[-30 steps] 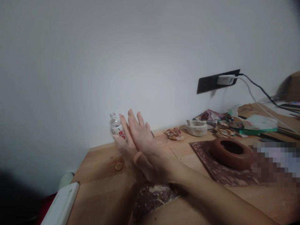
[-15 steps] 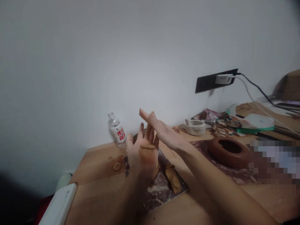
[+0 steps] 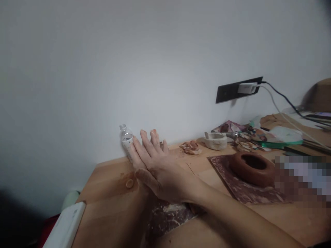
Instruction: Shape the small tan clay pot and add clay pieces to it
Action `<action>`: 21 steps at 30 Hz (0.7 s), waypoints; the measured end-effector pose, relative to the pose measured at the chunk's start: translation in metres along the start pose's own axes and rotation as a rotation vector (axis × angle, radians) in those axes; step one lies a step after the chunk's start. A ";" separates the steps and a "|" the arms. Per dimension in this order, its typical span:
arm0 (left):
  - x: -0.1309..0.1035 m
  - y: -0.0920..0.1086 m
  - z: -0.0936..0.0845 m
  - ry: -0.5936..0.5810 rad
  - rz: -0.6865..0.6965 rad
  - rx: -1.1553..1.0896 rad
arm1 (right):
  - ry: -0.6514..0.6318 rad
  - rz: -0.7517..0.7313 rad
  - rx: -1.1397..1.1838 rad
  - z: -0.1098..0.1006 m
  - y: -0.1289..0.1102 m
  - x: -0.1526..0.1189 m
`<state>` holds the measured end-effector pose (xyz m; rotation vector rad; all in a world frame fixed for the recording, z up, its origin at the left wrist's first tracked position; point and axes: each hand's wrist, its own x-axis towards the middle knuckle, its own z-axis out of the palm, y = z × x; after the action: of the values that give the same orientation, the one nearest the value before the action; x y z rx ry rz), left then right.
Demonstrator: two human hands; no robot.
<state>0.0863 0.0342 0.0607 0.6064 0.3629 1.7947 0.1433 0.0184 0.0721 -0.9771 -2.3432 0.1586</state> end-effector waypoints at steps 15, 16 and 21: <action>-0.010 -0.032 -0.011 -0.135 0.322 0.105 | -0.129 0.078 0.074 -0.004 -0.001 0.001; -0.008 -0.032 -0.015 -0.170 0.290 0.105 | -0.136 0.098 0.071 -0.004 -0.002 0.002; 0.002 -0.017 -0.015 -0.280 -0.196 0.087 | -0.005 0.308 0.154 -0.011 0.018 0.008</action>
<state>0.0907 0.0421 0.0404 0.8432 0.2987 1.4895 0.1565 0.0355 0.0787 -1.2539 -2.1350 0.4554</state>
